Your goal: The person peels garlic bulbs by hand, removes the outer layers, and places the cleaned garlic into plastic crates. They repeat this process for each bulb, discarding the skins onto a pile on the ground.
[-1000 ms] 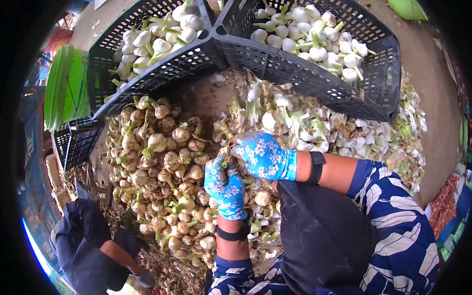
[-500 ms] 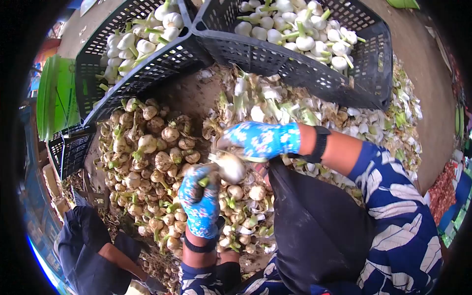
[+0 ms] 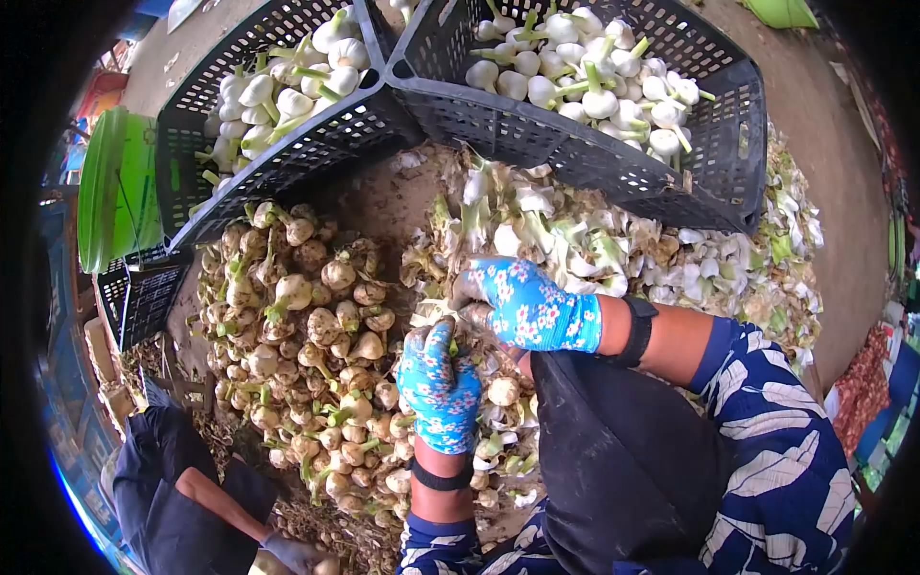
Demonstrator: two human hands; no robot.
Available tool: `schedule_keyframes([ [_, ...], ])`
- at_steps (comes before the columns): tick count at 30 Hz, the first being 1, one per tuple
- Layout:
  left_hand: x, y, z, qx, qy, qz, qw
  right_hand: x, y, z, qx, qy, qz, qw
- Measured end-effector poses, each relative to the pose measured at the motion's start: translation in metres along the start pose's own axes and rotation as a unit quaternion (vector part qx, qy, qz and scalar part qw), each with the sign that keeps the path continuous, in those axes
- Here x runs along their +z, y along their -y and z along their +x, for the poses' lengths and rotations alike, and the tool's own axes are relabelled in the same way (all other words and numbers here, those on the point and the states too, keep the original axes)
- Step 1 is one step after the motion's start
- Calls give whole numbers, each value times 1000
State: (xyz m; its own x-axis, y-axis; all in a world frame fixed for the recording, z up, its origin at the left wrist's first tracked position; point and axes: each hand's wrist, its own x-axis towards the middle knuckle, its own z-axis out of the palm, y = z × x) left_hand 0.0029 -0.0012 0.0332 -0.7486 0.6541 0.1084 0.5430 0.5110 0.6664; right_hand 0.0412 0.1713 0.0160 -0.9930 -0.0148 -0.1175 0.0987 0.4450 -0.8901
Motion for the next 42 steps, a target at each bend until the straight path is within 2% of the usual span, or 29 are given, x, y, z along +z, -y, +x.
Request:
schedule_keyframes([
  [2,-3,4,-2,0,28,-2,1000,3,3,-2,-6,-8,-13,1000],
  [5,-2,10,-7,34,56,2,998,2,-1,-3,-34,34,-70,996],
  [8,-10,14,-4,111,150,-6,982,-3,-10,-3,-69,48,-30,996],
  [10,-24,11,6,169,252,17,953,-15,-1,4,-70,112,32,991],
  [12,-34,13,9,236,282,-7,930,-16,0,10,-103,138,86,981],
  [14,-43,4,15,143,403,-20,904,-20,3,20,-111,208,128,963],
  [15,-43,6,15,174,392,-94,898,-15,0,27,-110,224,131,960],
  [16,-46,-4,23,271,393,-141,867,-7,-4,34,-110,238,133,956],
  [18,-43,-31,27,156,434,-160,873,3,-7,45,-79,279,149,945],
  [19,-47,-21,36,313,381,-70,867,5,-12,47,-89,264,178,944],
  [20,-51,-18,47,245,342,-100,902,7,-14,46,-99,246,209,941],
  [21,-52,-10,45,211,240,-122,940,-6,-13,45,-54,226,220,947],
  [22,-51,0,44,181,130,-141,965,-13,-20,41,-72,136,138,978],
  [23,-48,6,44,166,81,-142,972,-23,-26,33,-60,121,135,982],
  [24,-43,12,35,108,56,-140,983,-30,-29,24,-45,108,136,984],
  [25,-39,14,30,84,33,-133,987,-43,-12,16,60,156,208,964],
  [26,-34,14,26,62,13,-127,990,-48,-2,13,97,179,251,946],
  [28,-22,12,15,13,-18,-141,990,-34,-2,4,19,106,104,989],
  [29,-16,7,12,-12,-37,-155,987,-26,-3,2,16,65,54,996],
  [30,-10,3,8,-39,-55,-168,984,-20,-1,-1,50,40,92,994],
  [32,1,-6,0,-141,-100,-224,959,-15,3,0,37,18,69,997],
  [34,13,-9,-2,-126,-161,-151,967,-8,6,0,25,27,-8,999],
  [35,19,-9,-6,-134,-172,-165,962,-7,7,1,50,59,-21,997],
  [36,21,-12,-8,-134,-171,-166,962,-7,6,0,51,58,-22,997],
  [38,24,-15,-12,-223,-166,-311,909,-3,4,-2,59,24,-36,997],
  [40,26,-12,-15,-222,-164,-317,907,0,0,-4,45,6,-16,999],
  [42,24,-13,-13,-295,-137,-375,868,1,-1,-4,7,19,-93,995],
])
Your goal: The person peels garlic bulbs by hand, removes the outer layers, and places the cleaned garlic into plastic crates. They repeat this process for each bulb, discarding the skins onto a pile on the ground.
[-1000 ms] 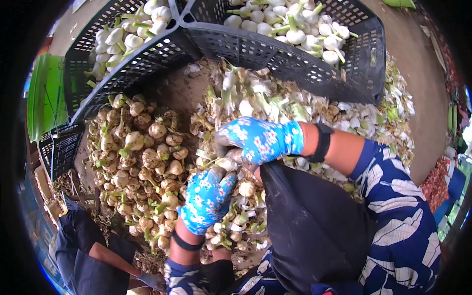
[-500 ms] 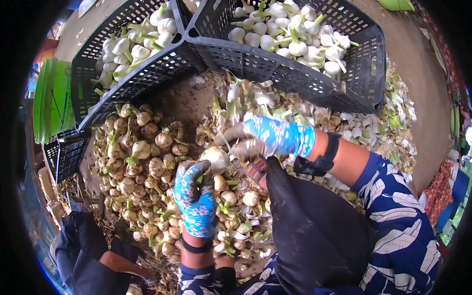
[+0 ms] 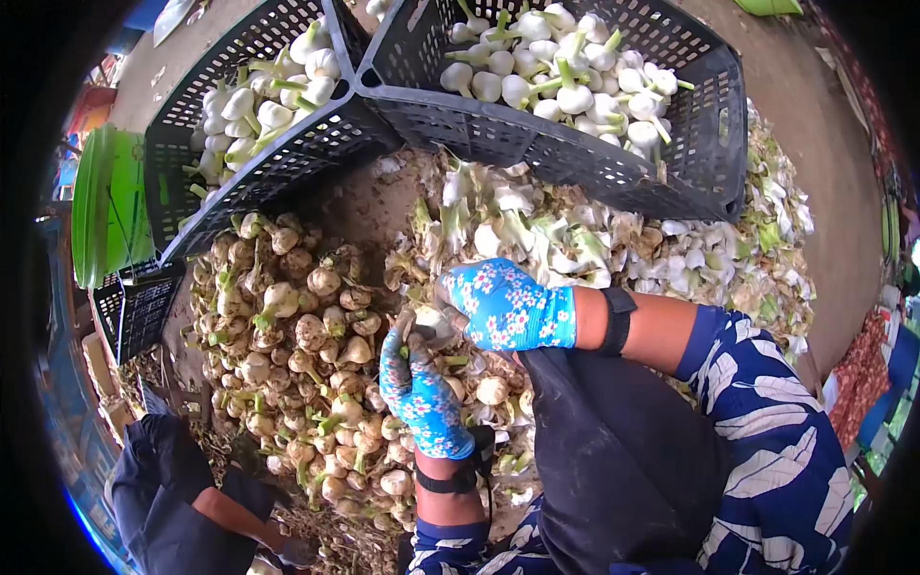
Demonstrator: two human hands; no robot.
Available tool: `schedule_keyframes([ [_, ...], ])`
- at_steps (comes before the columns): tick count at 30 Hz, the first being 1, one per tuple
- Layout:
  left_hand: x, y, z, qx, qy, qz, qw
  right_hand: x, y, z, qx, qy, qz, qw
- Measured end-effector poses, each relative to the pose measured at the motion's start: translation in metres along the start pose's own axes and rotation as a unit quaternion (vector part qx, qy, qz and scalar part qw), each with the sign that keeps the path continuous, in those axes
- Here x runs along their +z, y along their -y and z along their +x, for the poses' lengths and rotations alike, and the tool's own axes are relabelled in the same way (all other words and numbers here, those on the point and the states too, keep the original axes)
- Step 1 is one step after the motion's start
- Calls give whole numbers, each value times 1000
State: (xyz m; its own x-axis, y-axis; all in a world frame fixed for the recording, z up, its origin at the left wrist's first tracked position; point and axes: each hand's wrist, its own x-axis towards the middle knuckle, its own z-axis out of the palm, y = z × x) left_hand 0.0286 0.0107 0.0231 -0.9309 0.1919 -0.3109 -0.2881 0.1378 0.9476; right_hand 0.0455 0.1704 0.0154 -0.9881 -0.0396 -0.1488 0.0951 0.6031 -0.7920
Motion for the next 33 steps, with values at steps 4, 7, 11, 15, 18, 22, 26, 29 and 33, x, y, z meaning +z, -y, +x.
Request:
schedule_keyframes([
  [4,-3,6,4,87,18,32,996,11,-36,4,-86,-46,-88,991],
  [7,-6,-13,2,103,10,50,993,-4,-66,13,104,-50,-40,992],
  [11,8,-18,10,18,-87,1,996,-11,-37,-3,28,-7,92,995],
  [15,25,2,9,132,-99,44,985,-14,-4,1,30,33,109,993],
  [18,28,9,14,270,-102,195,937,-8,-4,2,64,8,103,993],
  [22,33,5,16,297,-79,220,926,-8,-4,0,91,-10,13,996],
  [26,13,9,19,264,-16,216,940,-4,-15,-1,35,-25,-47,998],
  [29,-11,-3,22,233,180,134,946,-2,-33,3,-7,-48,-43,998],
  [33,-28,-28,15,16,165,-167,972,-2,-41,7,-21,37,-63,997],
])
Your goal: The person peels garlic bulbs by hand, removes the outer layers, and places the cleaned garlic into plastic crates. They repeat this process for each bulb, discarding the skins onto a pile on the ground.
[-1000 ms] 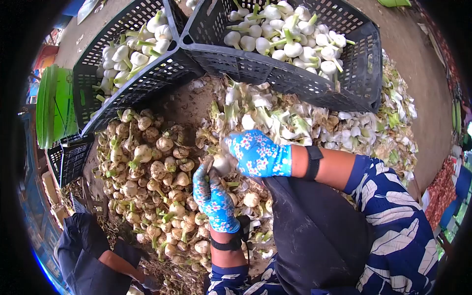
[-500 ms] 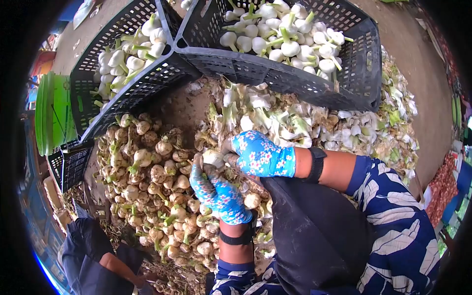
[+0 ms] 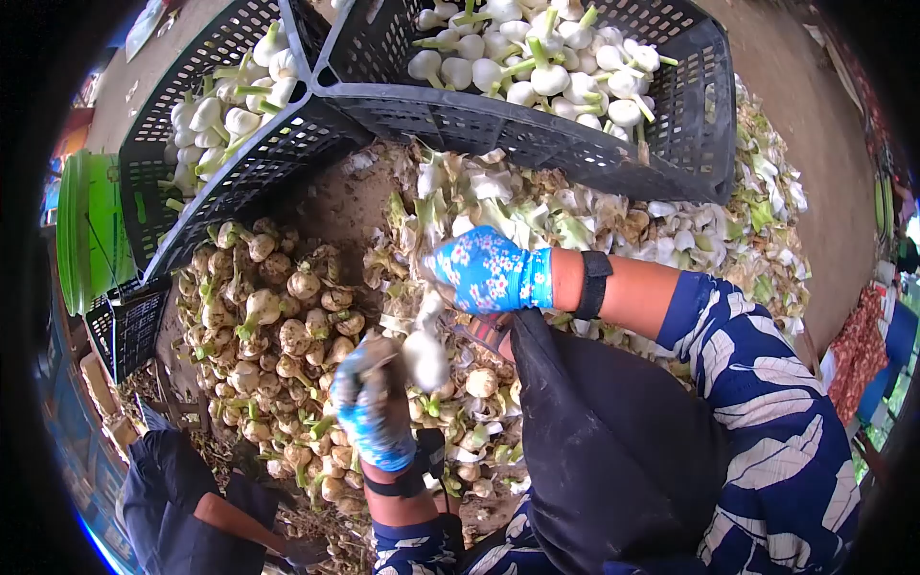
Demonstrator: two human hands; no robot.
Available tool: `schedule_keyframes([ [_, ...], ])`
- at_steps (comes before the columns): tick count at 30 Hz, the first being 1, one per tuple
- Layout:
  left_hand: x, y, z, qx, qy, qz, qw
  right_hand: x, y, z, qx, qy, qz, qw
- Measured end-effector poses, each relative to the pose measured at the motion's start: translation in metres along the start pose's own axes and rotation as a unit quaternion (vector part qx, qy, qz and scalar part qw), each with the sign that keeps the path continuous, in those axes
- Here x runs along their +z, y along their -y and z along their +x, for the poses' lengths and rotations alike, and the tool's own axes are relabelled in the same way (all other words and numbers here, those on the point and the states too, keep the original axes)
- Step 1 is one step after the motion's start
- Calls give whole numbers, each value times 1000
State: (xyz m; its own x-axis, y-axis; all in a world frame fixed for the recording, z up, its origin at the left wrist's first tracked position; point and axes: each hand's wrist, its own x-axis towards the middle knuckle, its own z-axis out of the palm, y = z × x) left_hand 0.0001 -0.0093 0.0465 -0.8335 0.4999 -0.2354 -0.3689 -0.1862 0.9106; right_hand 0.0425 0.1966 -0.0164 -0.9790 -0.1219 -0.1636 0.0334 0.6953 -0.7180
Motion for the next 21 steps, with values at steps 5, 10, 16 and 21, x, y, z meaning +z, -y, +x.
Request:
schedule_keyframes([
  [5,-41,14,29,34,-76,-356,931,-52,29,-39,-60,207,271,938],
  [10,14,-15,66,-11,-117,-422,899,-90,-5,-91,171,-47,137,975],
  [16,55,-27,67,254,43,201,945,-64,3,-57,120,-20,-38,992],
  [21,20,36,16,-89,134,162,974,-28,31,-1,97,113,243,959],
])
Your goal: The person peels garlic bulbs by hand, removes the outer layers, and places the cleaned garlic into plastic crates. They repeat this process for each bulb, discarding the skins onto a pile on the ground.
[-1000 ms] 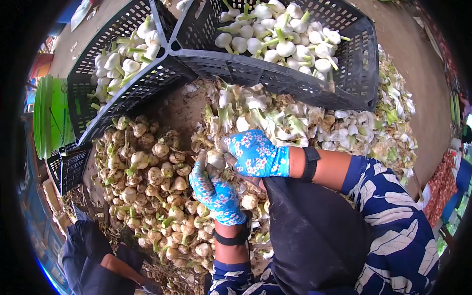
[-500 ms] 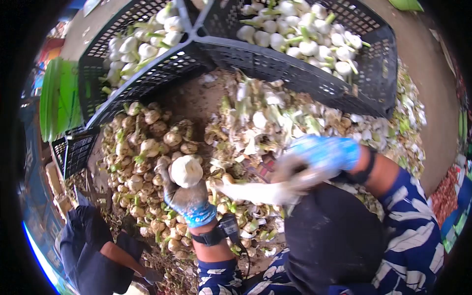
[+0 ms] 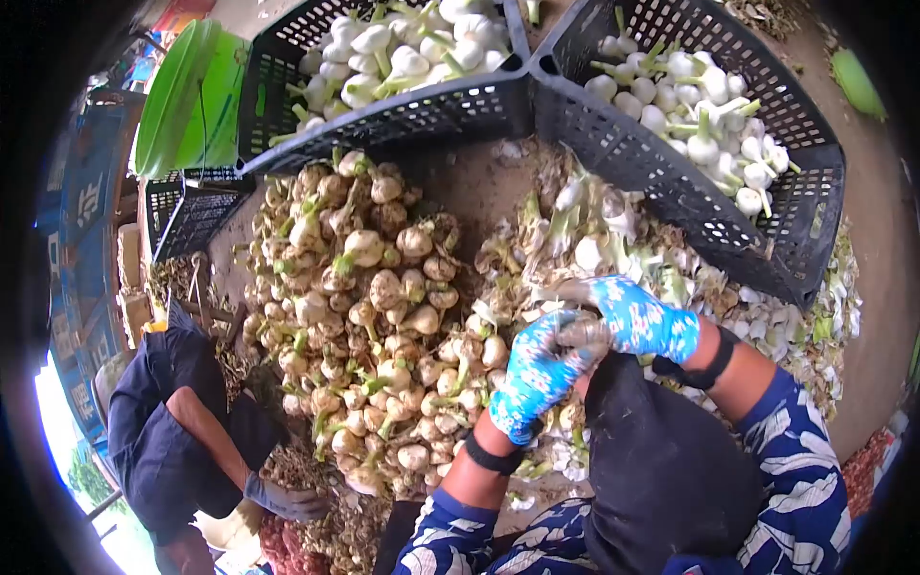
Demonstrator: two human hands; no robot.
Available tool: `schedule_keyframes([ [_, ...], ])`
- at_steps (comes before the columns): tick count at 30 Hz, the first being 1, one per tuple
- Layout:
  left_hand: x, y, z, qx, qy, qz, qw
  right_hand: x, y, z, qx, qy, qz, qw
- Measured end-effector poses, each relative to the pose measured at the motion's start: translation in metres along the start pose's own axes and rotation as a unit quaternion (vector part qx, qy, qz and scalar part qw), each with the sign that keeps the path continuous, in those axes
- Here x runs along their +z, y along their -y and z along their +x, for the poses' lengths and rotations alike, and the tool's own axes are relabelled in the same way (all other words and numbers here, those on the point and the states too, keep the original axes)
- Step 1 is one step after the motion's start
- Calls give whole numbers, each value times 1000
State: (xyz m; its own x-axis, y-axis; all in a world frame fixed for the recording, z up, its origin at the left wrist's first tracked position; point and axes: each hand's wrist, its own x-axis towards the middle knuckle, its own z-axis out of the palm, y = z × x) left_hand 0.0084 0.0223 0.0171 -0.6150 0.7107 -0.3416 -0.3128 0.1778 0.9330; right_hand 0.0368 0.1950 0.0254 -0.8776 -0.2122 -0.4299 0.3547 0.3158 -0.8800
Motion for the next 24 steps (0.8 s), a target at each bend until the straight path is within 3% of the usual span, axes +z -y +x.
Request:
schedule_keyframes([
  [2,1,-1,1,22,-33,-47,998,8,-13,20,5,90,87,992],
  [3,1,0,2,13,-35,-87,996,9,-6,24,35,140,221,964],
  [4,-2,2,3,3,-40,-123,992,10,-2,27,33,144,218,965],
  [5,-11,13,6,58,-10,45,997,12,0,30,36,158,266,950],
  [6,-18,9,5,54,-12,46,997,16,2,30,40,169,316,933],
  [8,-31,-7,8,179,12,181,967,22,7,28,51,188,408,892],
  [9,-41,-17,8,190,31,264,945,23,10,28,55,196,449,870],
  [10,-46,-19,9,193,25,263,945,25,13,28,60,206,487,847],
  [12,-54,-30,9,284,67,318,902,39,10,32,96,208,556,799],
  [14,-68,-48,4,302,90,358,879,42,12,36,102,228,545,800],
  [16,-72,-54,-1,179,213,463,842,41,15,40,105,250,523,808],
  [17,-73,-59,-4,157,228,481,832,39,17,41,107,262,508,814],
  [18,-75,-55,-8,158,227,479,833,38,19,42,110,273,490,821],
  [21,-79,-49,-18,272,102,414,863,38,23,46,116,311,421,844],
  [22,-79,-46,-19,272,101,413,863,39,22,48,109,322,395,853],
  [23,-78,-38,-20,230,93,430,868,50,-1,55,-1,294,342,893],
  [24,-77,-30,-20,187,86,445,872,49,4,53,2,294,340,893],
])
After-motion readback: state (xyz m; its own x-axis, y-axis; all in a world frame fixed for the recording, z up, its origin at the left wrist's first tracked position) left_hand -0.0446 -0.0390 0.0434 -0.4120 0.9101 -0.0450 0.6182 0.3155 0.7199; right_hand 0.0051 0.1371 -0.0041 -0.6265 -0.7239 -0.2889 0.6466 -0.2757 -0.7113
